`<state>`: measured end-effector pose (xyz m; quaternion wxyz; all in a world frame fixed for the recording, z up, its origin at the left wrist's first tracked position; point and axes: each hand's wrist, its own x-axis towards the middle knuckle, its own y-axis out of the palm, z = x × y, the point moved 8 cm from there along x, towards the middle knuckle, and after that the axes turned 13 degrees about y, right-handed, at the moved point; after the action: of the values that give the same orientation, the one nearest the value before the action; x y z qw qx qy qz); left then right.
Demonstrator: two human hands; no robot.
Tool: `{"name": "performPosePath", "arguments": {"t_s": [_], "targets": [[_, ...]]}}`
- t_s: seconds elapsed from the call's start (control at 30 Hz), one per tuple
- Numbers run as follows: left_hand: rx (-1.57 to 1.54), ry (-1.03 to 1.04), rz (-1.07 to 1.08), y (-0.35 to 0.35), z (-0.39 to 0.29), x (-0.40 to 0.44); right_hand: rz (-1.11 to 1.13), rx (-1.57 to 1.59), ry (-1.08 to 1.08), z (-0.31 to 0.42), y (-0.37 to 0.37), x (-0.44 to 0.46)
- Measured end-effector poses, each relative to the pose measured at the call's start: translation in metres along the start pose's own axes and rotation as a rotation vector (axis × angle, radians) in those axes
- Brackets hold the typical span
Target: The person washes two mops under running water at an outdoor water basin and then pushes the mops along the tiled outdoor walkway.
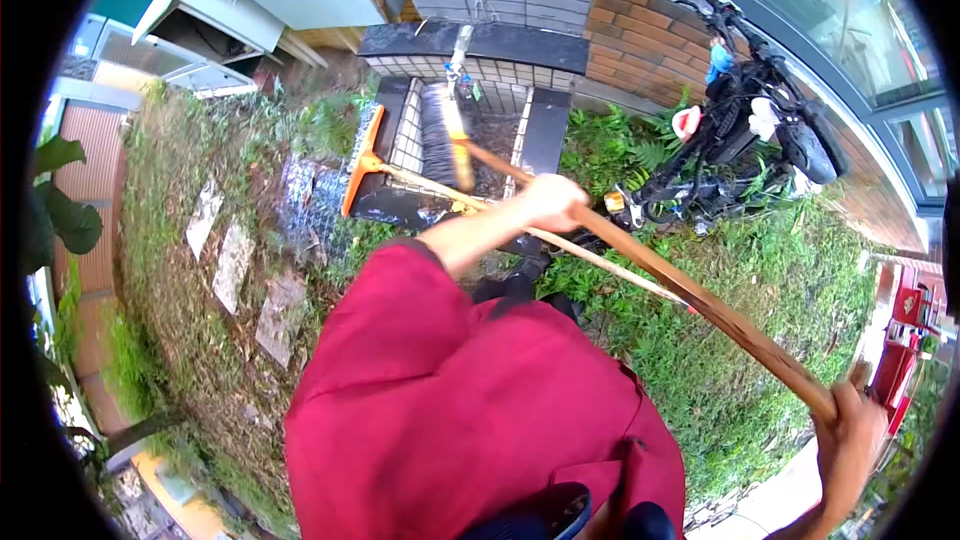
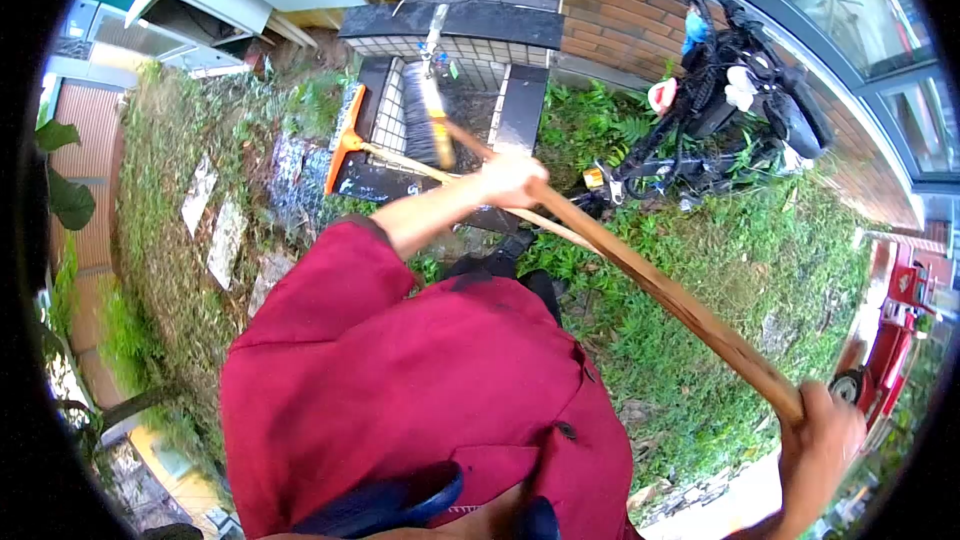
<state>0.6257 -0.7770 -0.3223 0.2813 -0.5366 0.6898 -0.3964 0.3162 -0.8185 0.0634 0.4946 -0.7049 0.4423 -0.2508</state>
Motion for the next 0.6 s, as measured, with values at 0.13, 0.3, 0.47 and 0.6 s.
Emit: {"name": "performPosePath", "arguments": {"t_s": [0.13, 0.3, 0.47, 0.6], "targets": [[-0.188, 0.054, -0.243, 0.008, -0.025, 0.031, 0.135, -0.046, 0.039, -0.005, -0.045, -0.009], [-0.119, -0.088, -0.329, 0.003, 0.013, -0.045, -0.249, -0.021, -0.197, 0.03, -0.021, 0.028], [-0.043, -0.015, -0.521, -0.032, -0.033, -0.031, -0.208, -0.078, -0.219, -0.016, -0.04, 0.01], [-0.146, 0.088, -0.668, -0.04, -0.062, 0.014, -0.299, -0.135, -0.21, -0.031, -0.058, -0.015]]}}
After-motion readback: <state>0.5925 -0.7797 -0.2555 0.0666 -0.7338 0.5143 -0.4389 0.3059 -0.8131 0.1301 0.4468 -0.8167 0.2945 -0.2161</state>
